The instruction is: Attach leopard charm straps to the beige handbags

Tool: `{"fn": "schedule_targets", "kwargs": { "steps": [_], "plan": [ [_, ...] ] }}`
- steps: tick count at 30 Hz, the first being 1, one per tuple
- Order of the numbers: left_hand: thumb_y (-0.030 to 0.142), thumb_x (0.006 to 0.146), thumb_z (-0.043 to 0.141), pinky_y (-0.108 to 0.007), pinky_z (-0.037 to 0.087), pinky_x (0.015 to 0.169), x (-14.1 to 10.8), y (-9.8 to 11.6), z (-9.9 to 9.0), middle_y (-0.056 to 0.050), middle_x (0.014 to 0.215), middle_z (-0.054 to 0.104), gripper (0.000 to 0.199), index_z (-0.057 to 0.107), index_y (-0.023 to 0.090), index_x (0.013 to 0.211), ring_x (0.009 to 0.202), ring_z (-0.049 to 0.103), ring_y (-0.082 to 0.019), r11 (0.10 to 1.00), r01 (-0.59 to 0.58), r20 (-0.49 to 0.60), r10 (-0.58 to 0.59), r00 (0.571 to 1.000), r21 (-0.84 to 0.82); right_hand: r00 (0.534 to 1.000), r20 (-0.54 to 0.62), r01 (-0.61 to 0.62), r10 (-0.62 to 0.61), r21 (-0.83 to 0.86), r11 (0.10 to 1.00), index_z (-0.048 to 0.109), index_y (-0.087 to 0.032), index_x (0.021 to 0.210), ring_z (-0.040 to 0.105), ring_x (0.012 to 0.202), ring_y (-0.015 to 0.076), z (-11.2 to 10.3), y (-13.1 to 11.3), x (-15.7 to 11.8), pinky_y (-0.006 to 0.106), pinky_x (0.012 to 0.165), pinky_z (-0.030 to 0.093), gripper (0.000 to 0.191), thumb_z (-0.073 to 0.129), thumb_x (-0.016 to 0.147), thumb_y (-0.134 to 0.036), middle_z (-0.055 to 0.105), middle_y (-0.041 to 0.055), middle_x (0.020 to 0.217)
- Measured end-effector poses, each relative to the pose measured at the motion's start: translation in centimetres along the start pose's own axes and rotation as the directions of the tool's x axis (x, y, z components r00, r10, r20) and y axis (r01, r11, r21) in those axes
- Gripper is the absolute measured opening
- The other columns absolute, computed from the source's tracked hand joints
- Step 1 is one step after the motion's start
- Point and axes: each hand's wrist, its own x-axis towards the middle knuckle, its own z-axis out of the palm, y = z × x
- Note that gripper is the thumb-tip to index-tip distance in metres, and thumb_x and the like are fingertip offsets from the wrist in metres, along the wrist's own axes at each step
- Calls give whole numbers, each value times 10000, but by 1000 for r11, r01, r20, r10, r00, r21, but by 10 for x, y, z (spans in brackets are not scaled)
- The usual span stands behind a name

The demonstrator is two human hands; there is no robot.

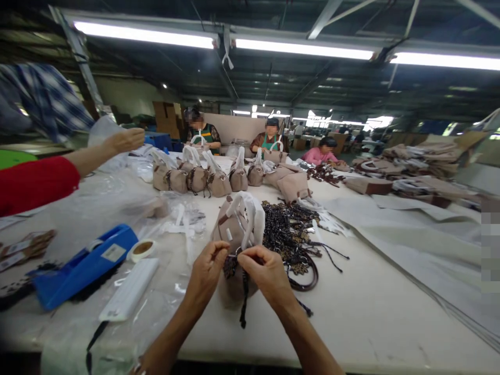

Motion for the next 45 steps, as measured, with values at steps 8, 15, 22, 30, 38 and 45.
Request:
{"fn": "schedule_targets", "kwargs": {
  "steps": [8, 15, 22, 30, 38, 45],
  "plan": [
    [214, 823, 568, -385, 427, 890, 5, -13, 12, -58, 952, 651, 115, 635, 196, 914, 972, 567, -234, 922, -147, 101, 118, 988, 359, 993, -70, 81, -93, -158, 984, 731, -181, 738, 599, 654, 149, 4, 5, 1, 241, 602, 473, 249, 699, 760, -426, 679, 26, 708],
    [269, 791, 561, -268, 415, 645, 17, -13, 4, 9, 713, 627, 104, 608, 184, 828, 669, 569, -153, 989, 146, 263, -151, 953, 37, 932, 14, 321, -361, -492, 809, 734, -206, 757, 590, 602, 140, 4, 1, -2, 260, 603, 466, 211, 605, 851, -345, 663, 17, 684],
    [378, 692, 663, -214, 358, 557, 21, -26, -2, 27, 667, 554, 272, 580, 143, 800, 578, 481, -88, 811, 490, 449, -326, 832, -319, 894, 103, 383, -436, -681, 624, 708, -214, 770, 603, 661, 129, 7, 12, -3, 225, 645, 443, 177, 574, 878, -256, 632, 18, 720],
    [436, 599, 758, -195, 321, 522, 22, -20, -4, 32, 654, 541, 383, 582, 139, 765, 565, 462, -71, 697, 587, 507, -360, 783, -412, 851, 131, 416, -508, -759, 501, 686, -206, 757, 594, 630, 103, 16, 16, -1, 215, 622, 399, 227, 524, 915, -228, 620, 10, 715],
    [433, 700, 655, -203, 327, 540, 21, -34, 0, 34, 612, 522, 306, 580, 137, 698, 565, 442, -83, 829, 477, 417, -338, 843, -293, 827, 215, 446, -519, -814, 372, 664, -200, 733, 568, 630, 113, 21, 18, -4, 249, 599, 359, 248, 503, 922, -199, 592, 11, 702],
    [423, 685, 630, -204, 311, 480, 22, -33, -3, 50, 574, 502, 289, 603, 138, 719, 514, 416, -81, 856, 473, 473, -335, 815, -208, 828, 214, 450, -519, -805, 386, 679, -201, 763, 568, 632, 110, 20, 19, -6, 236, 615, 374, 248, 492, 926, -193, 582, 11, 702]
  ]
}}
